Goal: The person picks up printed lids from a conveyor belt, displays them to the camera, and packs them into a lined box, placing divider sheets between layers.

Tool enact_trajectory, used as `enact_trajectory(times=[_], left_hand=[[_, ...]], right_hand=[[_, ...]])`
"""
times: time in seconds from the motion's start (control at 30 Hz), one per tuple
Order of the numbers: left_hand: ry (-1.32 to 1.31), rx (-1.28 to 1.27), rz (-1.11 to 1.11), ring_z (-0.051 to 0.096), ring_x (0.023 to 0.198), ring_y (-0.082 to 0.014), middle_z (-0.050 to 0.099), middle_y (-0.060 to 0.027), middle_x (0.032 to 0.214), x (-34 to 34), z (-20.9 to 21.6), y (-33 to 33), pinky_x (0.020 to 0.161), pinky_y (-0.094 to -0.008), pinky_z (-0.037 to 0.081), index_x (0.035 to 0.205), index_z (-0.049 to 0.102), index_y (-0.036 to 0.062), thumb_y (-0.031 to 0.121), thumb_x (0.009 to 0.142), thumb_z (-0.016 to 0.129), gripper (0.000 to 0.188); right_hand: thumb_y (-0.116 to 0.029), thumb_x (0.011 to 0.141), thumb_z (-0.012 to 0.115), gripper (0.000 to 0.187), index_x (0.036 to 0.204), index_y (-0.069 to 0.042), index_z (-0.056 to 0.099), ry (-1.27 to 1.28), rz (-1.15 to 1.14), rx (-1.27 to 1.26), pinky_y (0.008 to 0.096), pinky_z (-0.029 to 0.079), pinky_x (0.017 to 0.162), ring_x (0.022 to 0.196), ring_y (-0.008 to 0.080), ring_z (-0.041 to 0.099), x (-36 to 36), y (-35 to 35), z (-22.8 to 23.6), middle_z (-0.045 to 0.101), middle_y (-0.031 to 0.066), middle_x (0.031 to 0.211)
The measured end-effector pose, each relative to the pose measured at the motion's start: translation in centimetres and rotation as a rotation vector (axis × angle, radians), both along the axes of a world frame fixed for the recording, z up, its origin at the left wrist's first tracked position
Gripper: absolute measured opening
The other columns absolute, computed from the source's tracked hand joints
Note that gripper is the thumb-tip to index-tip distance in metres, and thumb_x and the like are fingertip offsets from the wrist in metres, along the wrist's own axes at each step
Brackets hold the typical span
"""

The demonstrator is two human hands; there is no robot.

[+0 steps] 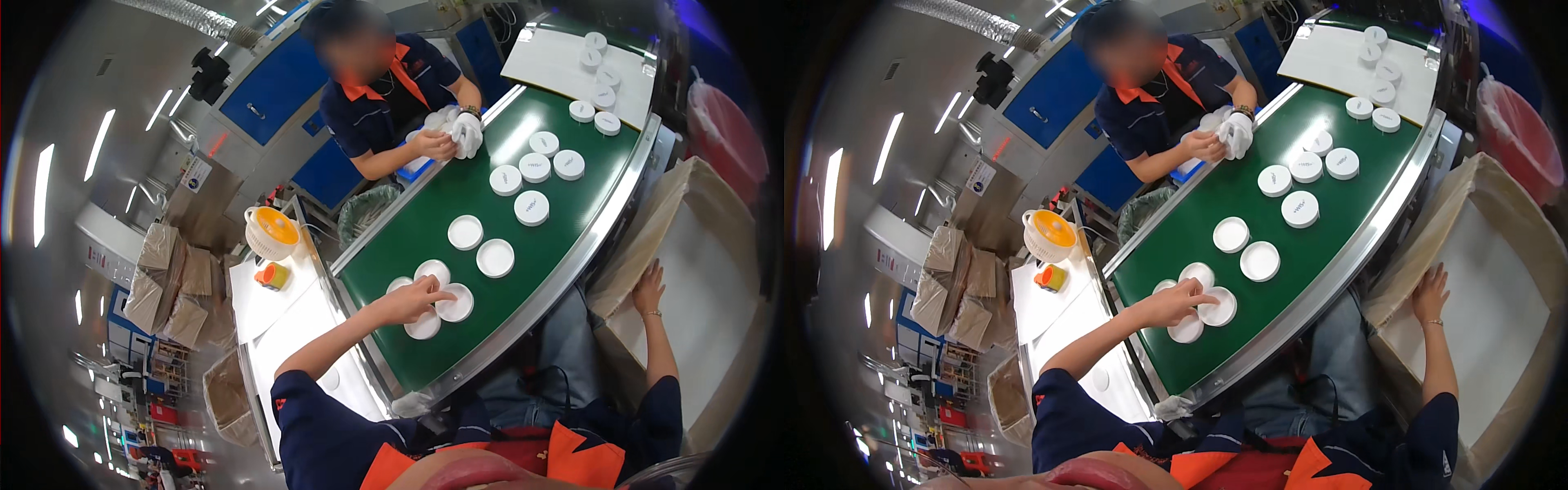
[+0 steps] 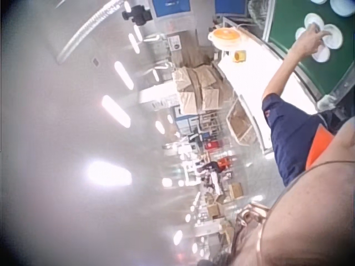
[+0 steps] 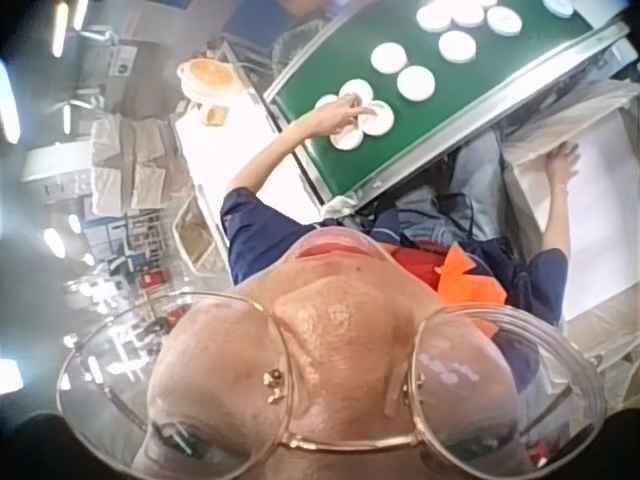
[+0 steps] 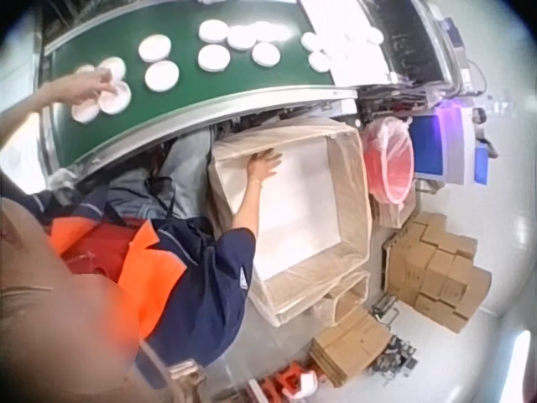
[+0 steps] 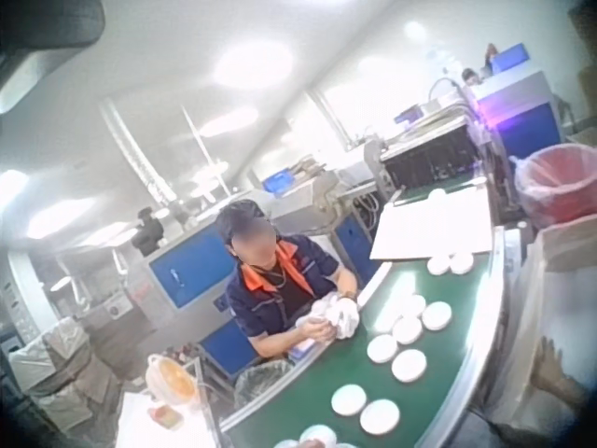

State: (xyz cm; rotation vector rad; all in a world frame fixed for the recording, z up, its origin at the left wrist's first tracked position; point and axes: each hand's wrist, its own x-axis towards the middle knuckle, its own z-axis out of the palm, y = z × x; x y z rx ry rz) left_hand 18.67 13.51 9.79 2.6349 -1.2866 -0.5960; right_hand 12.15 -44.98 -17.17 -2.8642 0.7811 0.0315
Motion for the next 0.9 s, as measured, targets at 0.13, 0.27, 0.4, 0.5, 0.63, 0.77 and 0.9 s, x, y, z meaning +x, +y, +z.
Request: enact_trajectory(times=[0.13,0.27,0.4,0.5,0.63,0.77,0.9], left_hand=[[0.072,0.08,0.094,0.053,0.101,-0.0308,0.047,-0.0123,0.107,-1.0,0.7,-1.0,0.08,-0.0412,0.051,0.145,0.043,0.0284,-0.001,0.076,0.068,0.079],[0.036,0.07,0.127,0.05,0.104,-0.0333,0.046,-0.0146,0.111,-1.7,0.3,-0.8,0.081,-0.042,0.049,0.146,0.04,0.0282,0.0,0.076,0.068,0.081],[-0.072,-0.109,0.13,0.051,0.106,-0.0321,0.048,-0.0122,0.111,-2.3,-1.2,1.2,0.087,-0.0398,0.048,0.124,0.056,0.0177,-0.001,0.077,0.067,0.052],[-0.102,-0.163,0.169,0.051,0.109,-0.0322,0.048,-0.0122,0.114,-3.1,-1.9,2.1,0.092,-0.039,0.046,0.104,0.06,0.011,-0.001,0.081,0.066,0.027],[-0.086,-0.201,0.261,0.053,0.108,-0.0305,0.049,-0.0132,0.114,-4.6,-1.3,1.8,0.092,-0.0372,0.047,0.105,0.06,0.0099,-0.007,0.075,0.065,0.035],[0.026,-0.765,0.534,0.057,0.104,-0.023,0.054,-0.0079,0.113,-6.4,-0.8,-1.9,0.088,-0.0337,0.051,0.11,0.059,0.0077,-0.004,0.079,0.064,0.033],[1.013,-1.452,0.897,0.059,0.111,-0.0214,0.058,-0.0078,0.123,-9.2,0.2,-10.1,0.097,-0.035,0.05,0.131,0.053,0.0088,0.02,0.091,0.066,0.043]], right_hand=[[-0.02,0.09,0.059,0.065,0.148,-0.007,0.032,0.015,0.005,-0.038,0.073,0.028,0.104,0.147,0.0422,0.015,0.2,-0.2,-0.6,0.01,0.0151,0.162],[-0.019,0.089,0.06,0.066,0.148,-0.006,0.032,-0.019,0.005,-0.049,0.0733,0.029,0.102,0.146,0.0428,0.016,0.6,-0.2,-1.0,0.011,0.0161,0.161],[-0.02,0.088,0.064,0.067,0.146,-0.006,0.034,0.005,0.078,0.044,0.065,0.033,0.106,0.143,0.045,0.024,0.7,-1.5,0.2,0.017,0.0209,0.159],[-0.021,0.087,0.066,0.065,0.144,-0.005,0.038,0.033,0.28,0.26,0.0542,0.037,0.108,0.138,0.0452,0.032,-0.5,-3.7,2.9,0.031,0.025,0.152],[-0.025,0.09,0.063,0.059,0.142,-0.003,0.043,0.134,0.323,0.5,0.0448,0.039,0.108,0.133,0.0405,0.044,-5.3,-8.0,7.8,0.046,0.0264,0.142],[-0.033,0.094,0.06,0.058,0.142,-0.005,0.044,0.167,0.148,0.527,0.0431,0.045,0.101,0.125,0.0376,0.054,-11.6,-12.2,10.4,0.054,0.0252,0.136],[-0.034,0.096,0.058,0.056,0.142,-0.005,0.044,0.193,0.053,0.468,0.0431,0.047,0.099,0.119,0.0362,0.059,-13.7,-12.8,10.5,0.058,0.0251,0.13]])
